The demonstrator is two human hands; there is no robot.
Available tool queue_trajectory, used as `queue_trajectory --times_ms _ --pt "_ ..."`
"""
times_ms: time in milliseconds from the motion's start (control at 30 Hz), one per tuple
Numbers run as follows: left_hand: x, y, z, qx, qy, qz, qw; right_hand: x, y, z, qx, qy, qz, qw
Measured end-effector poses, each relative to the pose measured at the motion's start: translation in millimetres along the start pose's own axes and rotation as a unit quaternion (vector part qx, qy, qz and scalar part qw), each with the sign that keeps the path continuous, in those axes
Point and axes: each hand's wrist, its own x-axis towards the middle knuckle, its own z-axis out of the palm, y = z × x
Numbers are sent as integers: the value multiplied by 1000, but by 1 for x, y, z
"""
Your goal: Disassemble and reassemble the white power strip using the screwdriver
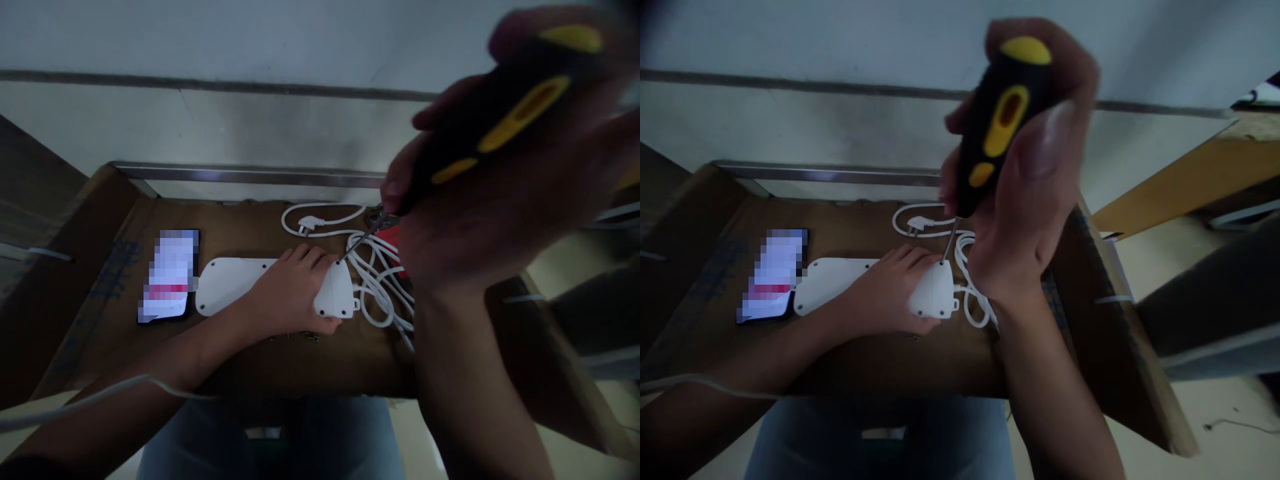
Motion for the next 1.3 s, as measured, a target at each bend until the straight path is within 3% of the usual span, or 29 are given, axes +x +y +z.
queue_trajectory --times_ms 100,400,633,700,833,900,1033,1167,1300 --pt "0 -1 0 1 -1 -1 1000 -5 -7 2 -21 -42 13 999" --pt "0 -1 1 -1 4 -3 1000 -16 -15 15 -182 52 13 982" --pt "0 -1 1 2 -4 -4 1000 -16 -14 27 -209 128 -17 969" --pt "0 -1 1 1 2 1 1000 -14 -8 26 -203 153 -64 965" --pt "0 -2 2 -3 4 1 1000 -10 5 14 -160 100 -84 978" --pt "-1 -3 2 -3 1 0 1000 -10 6 9 -180 104 -94 974" --pt "-1 -2 3 5 1 2 1000 -16 -4 7 -273 128 -47 952" --pt "-2 2 4 14 0 -1 1000 -25 -12 7 -229 156 15 961" --pt "-2 2 1 13 -4 -5 1000 -29 -15 4 -267 156 37 950"
